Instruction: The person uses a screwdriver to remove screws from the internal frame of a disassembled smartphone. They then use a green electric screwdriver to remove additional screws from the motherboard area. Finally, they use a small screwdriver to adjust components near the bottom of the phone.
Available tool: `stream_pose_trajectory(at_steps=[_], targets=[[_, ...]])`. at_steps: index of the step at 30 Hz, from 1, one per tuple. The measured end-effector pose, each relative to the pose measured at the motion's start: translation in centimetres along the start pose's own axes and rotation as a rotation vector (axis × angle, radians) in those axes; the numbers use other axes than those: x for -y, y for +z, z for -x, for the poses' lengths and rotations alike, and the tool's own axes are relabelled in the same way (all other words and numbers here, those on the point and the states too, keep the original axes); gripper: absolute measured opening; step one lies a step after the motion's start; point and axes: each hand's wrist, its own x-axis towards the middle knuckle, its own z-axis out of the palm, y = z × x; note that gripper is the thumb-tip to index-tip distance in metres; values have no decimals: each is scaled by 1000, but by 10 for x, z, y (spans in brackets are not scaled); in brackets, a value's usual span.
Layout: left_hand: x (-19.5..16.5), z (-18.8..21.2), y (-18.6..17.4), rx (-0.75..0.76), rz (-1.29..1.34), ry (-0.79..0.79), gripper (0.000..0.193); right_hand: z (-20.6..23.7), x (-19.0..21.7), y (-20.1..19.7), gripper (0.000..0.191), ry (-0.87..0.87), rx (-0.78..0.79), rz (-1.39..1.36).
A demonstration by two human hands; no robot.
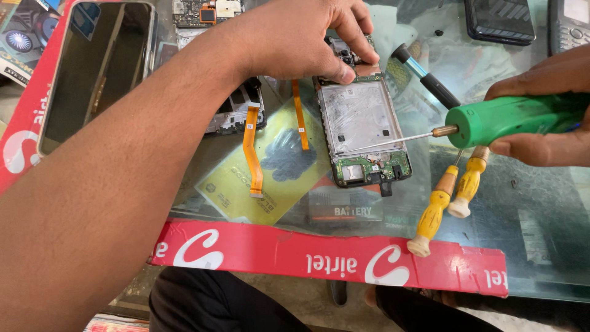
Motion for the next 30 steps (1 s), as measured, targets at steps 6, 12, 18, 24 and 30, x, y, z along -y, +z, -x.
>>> stream_pose_trajectory(at_steps=[6, 12, 18, 24, 30], targets=[[0, 0, 1, -2, -17, 6, 41, 3, 1, 2, 54, 7, -53, 8], [-1, 0, 1, -3, -10, 2, 41, 2, 4, 4, 52, -29, -65, -4], [-2, 0, 1, -1, -15, -6, 41, 3, 3, 4, 52, -47, -86, -1], [-1, 0, 0, 2, -20, -16, 41, 3, 4, 4, 52, -20, -69, -34], [-2, 0, 1, -1, -26, -4, 41, 1, 7, 3, 53, -46, -60, -18]])
